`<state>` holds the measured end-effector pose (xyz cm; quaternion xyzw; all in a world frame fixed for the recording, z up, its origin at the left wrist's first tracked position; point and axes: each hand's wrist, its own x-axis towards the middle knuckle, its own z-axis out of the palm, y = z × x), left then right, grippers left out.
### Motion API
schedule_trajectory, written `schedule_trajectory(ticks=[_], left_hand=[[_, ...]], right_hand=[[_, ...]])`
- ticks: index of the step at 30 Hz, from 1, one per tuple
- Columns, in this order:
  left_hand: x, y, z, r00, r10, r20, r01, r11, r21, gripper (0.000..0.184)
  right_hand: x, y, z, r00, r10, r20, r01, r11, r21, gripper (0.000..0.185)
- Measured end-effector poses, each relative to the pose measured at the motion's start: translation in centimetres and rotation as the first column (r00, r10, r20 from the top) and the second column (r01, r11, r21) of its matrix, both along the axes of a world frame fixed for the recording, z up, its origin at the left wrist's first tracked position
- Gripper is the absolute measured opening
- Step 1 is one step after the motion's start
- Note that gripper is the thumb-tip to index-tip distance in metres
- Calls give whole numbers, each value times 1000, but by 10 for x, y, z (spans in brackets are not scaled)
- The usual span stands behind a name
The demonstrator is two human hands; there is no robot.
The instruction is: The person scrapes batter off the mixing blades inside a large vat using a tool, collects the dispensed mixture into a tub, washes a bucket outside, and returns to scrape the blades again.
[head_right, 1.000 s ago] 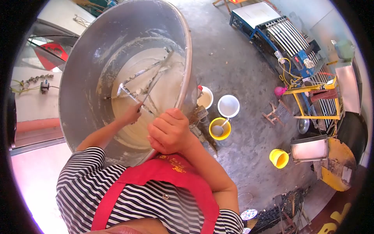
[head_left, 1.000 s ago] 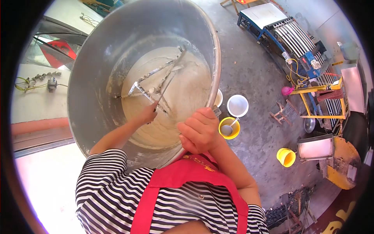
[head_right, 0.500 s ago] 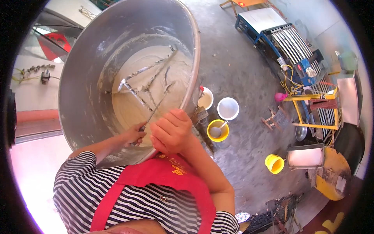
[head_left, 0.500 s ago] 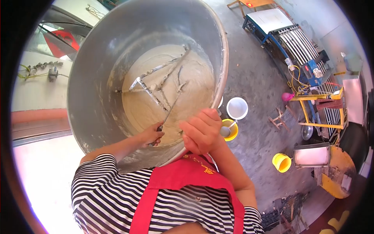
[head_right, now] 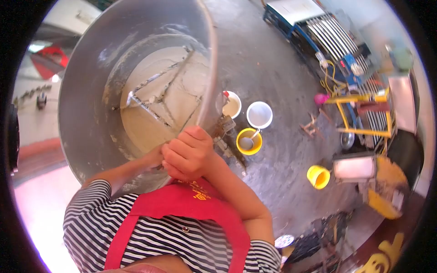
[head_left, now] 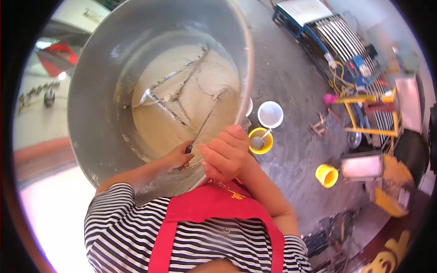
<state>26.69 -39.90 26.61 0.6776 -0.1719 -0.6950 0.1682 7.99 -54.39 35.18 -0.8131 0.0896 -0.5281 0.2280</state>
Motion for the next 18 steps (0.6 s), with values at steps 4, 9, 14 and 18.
schedule_trajectory(ticks=[4, 9, 14, 18], left_hand=[[-7, -12, 16, 992, -58, 111, 59, 998, -11, 59], [-7, -9, 11, 964, -216, 157, 240, 957, -162, 57], [-7, -2, 21, 946, -260, 194, 295, 938, -181, 55], [-4, 4, 28, 942, -263, 208, 302, 935, -183, 53]], right_hand=[[0, 2, -8, 999, 9, 50, -9, 1000, 11, 16], [2, 3, -8, 993, -13, 121, 9, 999, 34, 15], [2, 2, -9, 989, 3, 148, -9, 999, 35, 14], [4, 1, -8, 988, 6, 155, -11, 999, 32, 18]])
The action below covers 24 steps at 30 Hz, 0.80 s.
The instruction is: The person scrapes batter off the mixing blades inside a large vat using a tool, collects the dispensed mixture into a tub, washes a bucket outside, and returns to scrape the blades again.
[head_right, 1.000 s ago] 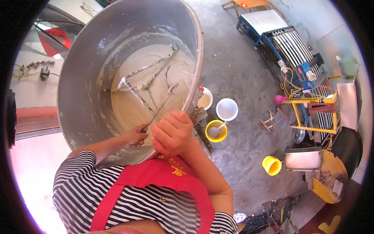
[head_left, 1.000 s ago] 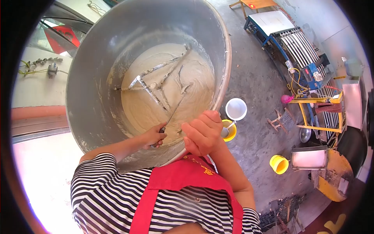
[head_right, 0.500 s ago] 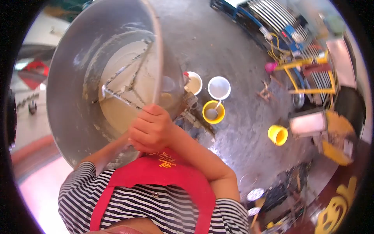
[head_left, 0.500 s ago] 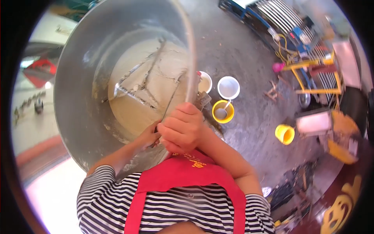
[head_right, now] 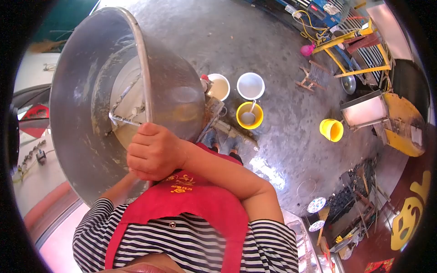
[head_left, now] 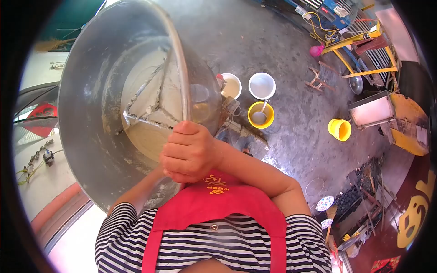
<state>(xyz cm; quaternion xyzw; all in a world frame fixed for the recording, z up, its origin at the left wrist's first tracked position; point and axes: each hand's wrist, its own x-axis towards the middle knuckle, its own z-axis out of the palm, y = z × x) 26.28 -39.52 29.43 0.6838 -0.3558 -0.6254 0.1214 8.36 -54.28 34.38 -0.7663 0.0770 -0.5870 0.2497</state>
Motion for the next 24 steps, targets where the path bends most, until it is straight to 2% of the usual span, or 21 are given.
schedule_trajectory(ticks=[16, 20, 24], left_hand=[[5, 32, 12, 999, 26, 44, -22, 996, -89, 47], [18, 24, -1, 997, 24, 68, -13, 988, -157, 46], [53, 11, -23, 990, 109, 93, -88, 974, -208, 44]], right_hand=[[-4, -1, 3, 996, -20, -84, 16, 999, -39, 14], [-3, 0, 2, 998, -32, -60, 28, 998, -57, 17], [-1, 2, 0, 993, -96, -62, 87, 988, -125, 19]])
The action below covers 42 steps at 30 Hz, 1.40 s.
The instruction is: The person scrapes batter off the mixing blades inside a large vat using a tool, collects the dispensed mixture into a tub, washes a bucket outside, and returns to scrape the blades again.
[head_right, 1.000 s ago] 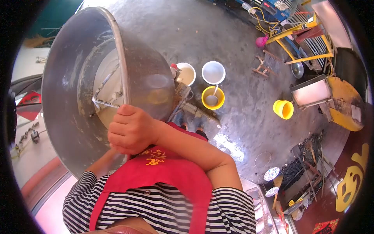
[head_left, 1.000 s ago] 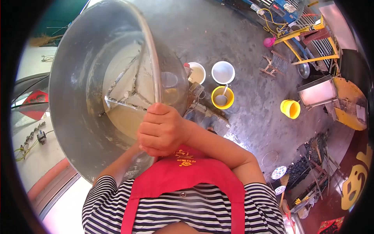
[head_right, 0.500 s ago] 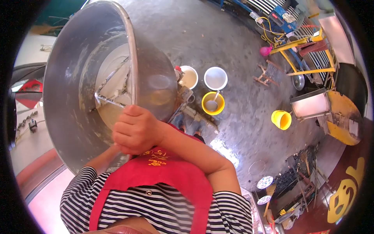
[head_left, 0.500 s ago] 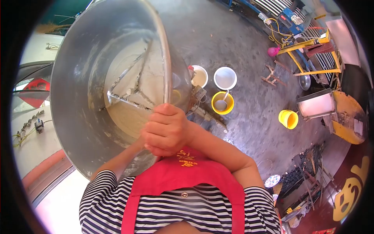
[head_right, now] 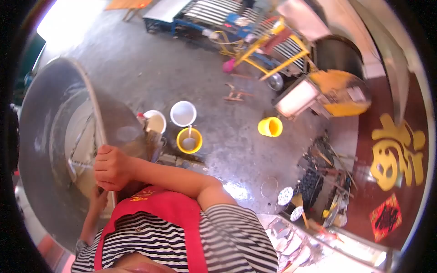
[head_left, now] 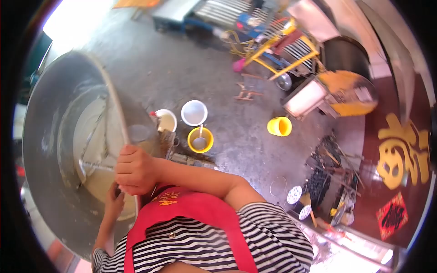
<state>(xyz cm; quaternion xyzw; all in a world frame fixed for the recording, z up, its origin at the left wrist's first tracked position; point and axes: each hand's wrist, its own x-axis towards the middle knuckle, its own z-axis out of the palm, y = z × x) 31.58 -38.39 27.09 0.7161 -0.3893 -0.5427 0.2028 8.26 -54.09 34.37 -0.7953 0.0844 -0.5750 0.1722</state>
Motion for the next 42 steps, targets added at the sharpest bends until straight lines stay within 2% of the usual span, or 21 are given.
schedule_trajectory(ticks=[1, 5, 7, 9, 11, 13, 15, 21, 24, 26, 28, 30, 32, 34, 35, 37, 38, 41, 42], left_hand=[[17, 0, -12, 999, 44, 16, -44, 999, -12, 50], [26, -55, -14, 998, 25, 62, -18, 993, -116, 58], [42, -86, -42, 991, 123, 61, -114, 985, -128, 58], [47, -113, -59, 991, 131, 37, -125, 983, -135, 59], [43, -130, -75, 967, 254, -11, -254, 963, -88, 56], [53, -141, -131, 973, 226, -33, -228, 970, -82, 56], [36, -139, -141, 989, 148, -21, -149, 988, -49, 55], [-19, -100, -98, 993, -86, 80, 93, 991, -98, 54], [-19, -77, -61, 990, -118, 77, 127, 984, -122, 53], [-3, -56, -42, 992, -92, 90, 102, 989, -104, 52], [23, -34, -34, 990, -84, 116, 91, 994, -63, 56], [35, -20, -16, 974, -143, 174, 145, 989, 3, 61], [24, 1, 23, 998, 24, 62, -27, 998, 53, 61], [10, 12, 50, 993, 96, 64, -106, 979, 174, 61], [3, 13, 53, 990, 121, 78, -133, 977, 168, 61], [-9, 26, 53, 952, 305, -4, -290, 910, 297, 63], [-12, 27, 46, 951, 309, 6, -294, 899, 324, 65], [-15, 29, 0, 963, 262, -65, -223, 906, 360, 61], [-10, 29, -23, 980, 164, -114, -104, 907, 409, 57]], right_hand=[[-1, 0, 1, 1000, 12, 14, -12, 1000, -2, 19], [-1, 1, 3, 1000, 0, 4, 1, 1000, -19, 17], [-2, 1, 3, 999, -27, -24, 26, 999, -42, 17], [0, 2, 4, 998, -43, -47, 40, 997, -61, 17], [0, 4, 3, 998, -33, -54, 31, 999, -30, 16], [-1, 6, 2, 994, -53, -99, 50, 998, -27, 16], [-1, 6, 1, 989, -58, -139, 57, 998, -16, 16], [-1, 6, 3, 987, -56, -148, 51, 998, -36, 17], [-5, 6, 5, 989, -68, -131, 59, 996, -71, 18], [-5, 8, 6, 967, -154, -205, 128, 983, -135, 14], [-3, 9, 10, 992, -105, -63, 101, 993, -61, 12], [-6, 5, 7, 993, -57, -100, 51, 997, -59, 10], [-3, 6, 5, 995, 10, -94, -8, 1000, 15, 8], [-6, 4, 14, 993, 19, -117, -15, 999, 41, 6], [-5, -2, 18, 994, 44, -102, -41, 998, 37, 6], [-5, 3, 17, 991, 21, -132, -14, 999, 52, 5], [-5, 6, 16, 991, 25, -131, -17, 998, 64, 5], [-12, 4, 12, 982, -11, -188, 19, 999, 38, 6], [-11, 5, 11, 982, -16, -186, 19, 1000, 17, 7]])
